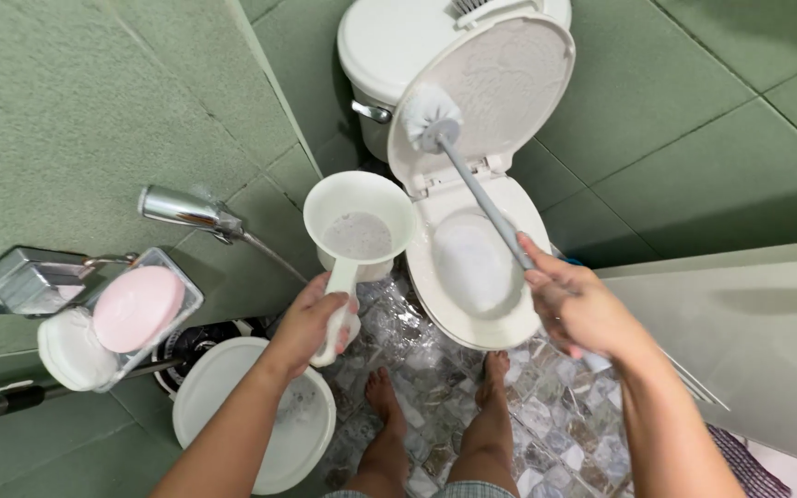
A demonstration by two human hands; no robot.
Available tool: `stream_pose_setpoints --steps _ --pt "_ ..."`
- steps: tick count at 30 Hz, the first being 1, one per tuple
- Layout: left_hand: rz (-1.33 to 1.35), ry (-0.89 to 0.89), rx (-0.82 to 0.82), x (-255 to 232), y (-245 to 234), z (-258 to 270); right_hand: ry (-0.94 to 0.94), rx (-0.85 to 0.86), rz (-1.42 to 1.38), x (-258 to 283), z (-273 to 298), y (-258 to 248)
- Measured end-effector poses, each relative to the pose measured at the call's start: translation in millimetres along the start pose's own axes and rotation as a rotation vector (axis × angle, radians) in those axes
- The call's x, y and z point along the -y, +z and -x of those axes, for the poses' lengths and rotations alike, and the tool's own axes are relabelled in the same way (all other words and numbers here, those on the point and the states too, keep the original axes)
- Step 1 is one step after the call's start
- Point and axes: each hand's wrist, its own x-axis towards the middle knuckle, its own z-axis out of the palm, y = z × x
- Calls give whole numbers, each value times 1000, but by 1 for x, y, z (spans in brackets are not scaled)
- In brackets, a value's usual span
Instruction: The person cleans a toilet by rinsing a toilet brush with a sprayer, scrubbing the toilet bowl, seat, and lid with the brush, and pouring water over the surfaces using a ladle.
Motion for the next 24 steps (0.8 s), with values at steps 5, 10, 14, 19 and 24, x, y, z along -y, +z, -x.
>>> stream_pose_setpoints --steps 5,10,14,19,24 --pt "1 12 -10 5 -7 0 55 16 351 -22 -88 45" --pt "7 4 -9 4 -10 1 70 23 455 2 -61 5" --pt "11 26 -5 -5 -8 0 141 -9 461 10 -33 -11" --pt "-12 13 -19 -5 -7 0 25 36 167 -29 -92 53" --pt "-32 47 43 -5 0 -3 100 -58 -80 10 -2 -23"
